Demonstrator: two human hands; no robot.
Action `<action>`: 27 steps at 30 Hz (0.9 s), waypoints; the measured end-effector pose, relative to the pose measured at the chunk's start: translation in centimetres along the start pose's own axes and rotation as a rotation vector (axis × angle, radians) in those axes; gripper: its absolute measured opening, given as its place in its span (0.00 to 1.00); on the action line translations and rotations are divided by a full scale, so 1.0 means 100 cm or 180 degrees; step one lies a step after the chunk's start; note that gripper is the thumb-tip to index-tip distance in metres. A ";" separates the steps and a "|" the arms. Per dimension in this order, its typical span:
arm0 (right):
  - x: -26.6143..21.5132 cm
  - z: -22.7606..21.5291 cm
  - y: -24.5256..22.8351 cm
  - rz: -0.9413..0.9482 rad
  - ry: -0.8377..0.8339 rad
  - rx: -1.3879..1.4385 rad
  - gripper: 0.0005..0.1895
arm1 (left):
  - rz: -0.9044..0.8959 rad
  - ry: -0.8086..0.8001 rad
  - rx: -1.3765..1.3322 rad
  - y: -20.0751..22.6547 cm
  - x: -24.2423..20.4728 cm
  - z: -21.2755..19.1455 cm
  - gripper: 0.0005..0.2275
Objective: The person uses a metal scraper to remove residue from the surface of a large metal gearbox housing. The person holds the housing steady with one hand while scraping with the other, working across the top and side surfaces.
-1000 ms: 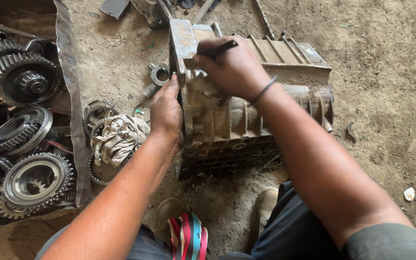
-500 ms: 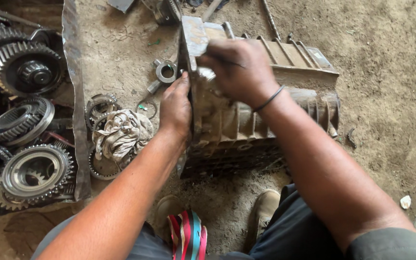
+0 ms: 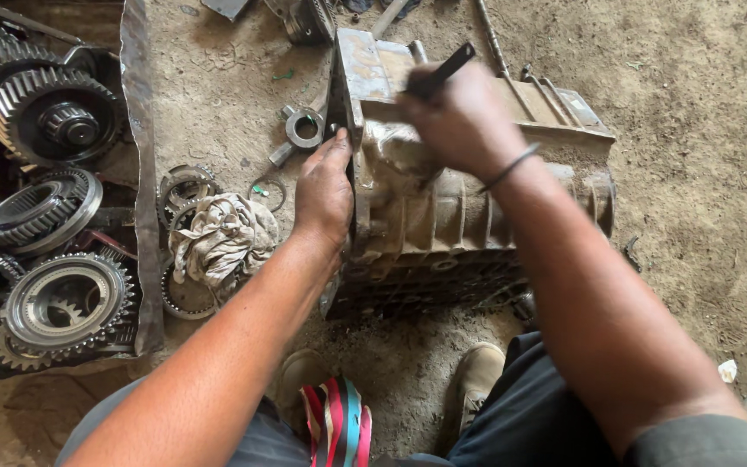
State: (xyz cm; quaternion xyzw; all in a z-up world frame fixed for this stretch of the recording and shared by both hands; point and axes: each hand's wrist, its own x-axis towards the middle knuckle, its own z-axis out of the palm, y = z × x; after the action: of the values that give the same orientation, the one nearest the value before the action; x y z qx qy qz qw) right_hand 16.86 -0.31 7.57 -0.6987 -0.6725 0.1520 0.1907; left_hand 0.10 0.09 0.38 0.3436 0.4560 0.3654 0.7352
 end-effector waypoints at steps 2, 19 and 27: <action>-0.003 -0.007 0.001 0.0143 -0.0108 -0.0167 0.10 | -0.0153 0.0066 0.0021 0.003 -0.001 0.001 0.17; -0.023 0.005 -0.021 0.0242 -0.0246 0.1197 0.08 | -0.0084 -0.0113 -0.0015 0.003 -0.007 -0.002 0.17; -0.025 -0.007 -0.018 -0.0480 -0.0663 0.0453 0.11 | -0.0142 -0.0086 -0.0273 0.001 -0.003 0.001 0.16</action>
State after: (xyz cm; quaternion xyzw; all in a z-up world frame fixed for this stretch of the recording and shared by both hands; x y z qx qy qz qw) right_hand 15.48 -2.77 8.96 -0.6114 -0.7268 0.2562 0.1799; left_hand 0.11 -0.11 0.65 0.3064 0.4375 0.3635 0.7633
